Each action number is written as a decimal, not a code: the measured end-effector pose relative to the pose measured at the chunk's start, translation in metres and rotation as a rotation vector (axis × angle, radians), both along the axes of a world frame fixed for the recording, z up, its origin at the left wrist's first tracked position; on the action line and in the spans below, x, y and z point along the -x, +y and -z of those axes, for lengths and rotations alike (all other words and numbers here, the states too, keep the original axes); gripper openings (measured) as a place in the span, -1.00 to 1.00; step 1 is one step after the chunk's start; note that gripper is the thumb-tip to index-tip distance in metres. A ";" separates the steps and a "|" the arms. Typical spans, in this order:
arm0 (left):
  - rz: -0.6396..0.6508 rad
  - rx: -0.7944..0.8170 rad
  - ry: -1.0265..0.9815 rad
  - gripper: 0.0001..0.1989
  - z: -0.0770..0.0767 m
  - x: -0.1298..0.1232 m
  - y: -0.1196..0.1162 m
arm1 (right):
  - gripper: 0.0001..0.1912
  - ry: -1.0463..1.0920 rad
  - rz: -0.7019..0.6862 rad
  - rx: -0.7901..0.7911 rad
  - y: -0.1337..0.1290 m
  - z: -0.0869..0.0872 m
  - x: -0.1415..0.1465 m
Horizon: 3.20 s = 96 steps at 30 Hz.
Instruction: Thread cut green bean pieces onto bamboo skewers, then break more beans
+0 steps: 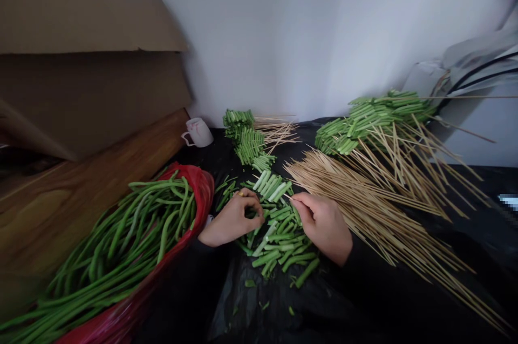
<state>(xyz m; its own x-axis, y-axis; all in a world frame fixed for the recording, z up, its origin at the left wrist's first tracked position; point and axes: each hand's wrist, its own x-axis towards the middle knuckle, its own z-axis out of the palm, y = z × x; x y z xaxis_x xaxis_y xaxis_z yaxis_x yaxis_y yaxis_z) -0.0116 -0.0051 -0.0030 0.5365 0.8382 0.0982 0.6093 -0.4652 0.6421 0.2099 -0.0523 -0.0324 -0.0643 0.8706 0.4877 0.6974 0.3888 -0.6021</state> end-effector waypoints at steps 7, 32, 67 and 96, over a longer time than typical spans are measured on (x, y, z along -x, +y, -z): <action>-0.243 0.224 -0.401 -0.86 -0.006 -0.004 0.003 | -0.78 0.051 -0.003 -0.032 -0.001 -0.001 -0.001; -0.539 0.720 -1.315 -0.85 0.001 -0.002 0.014 | -0.76 -0.031 -0.123 0.071 -0.006 0.000 0.005; -0.418 0.811 -1.232 -0.82 0.001 -0.006 0.007 | -0.74 -0.059 -0.082 0.090 -0.007 0.000 0.005; -0.441 0.677 -1.143 -0.78 0.009 -0.002 0.009 | -0.74 -0.054 -0.084 0.088 -0.007 0.001 0.004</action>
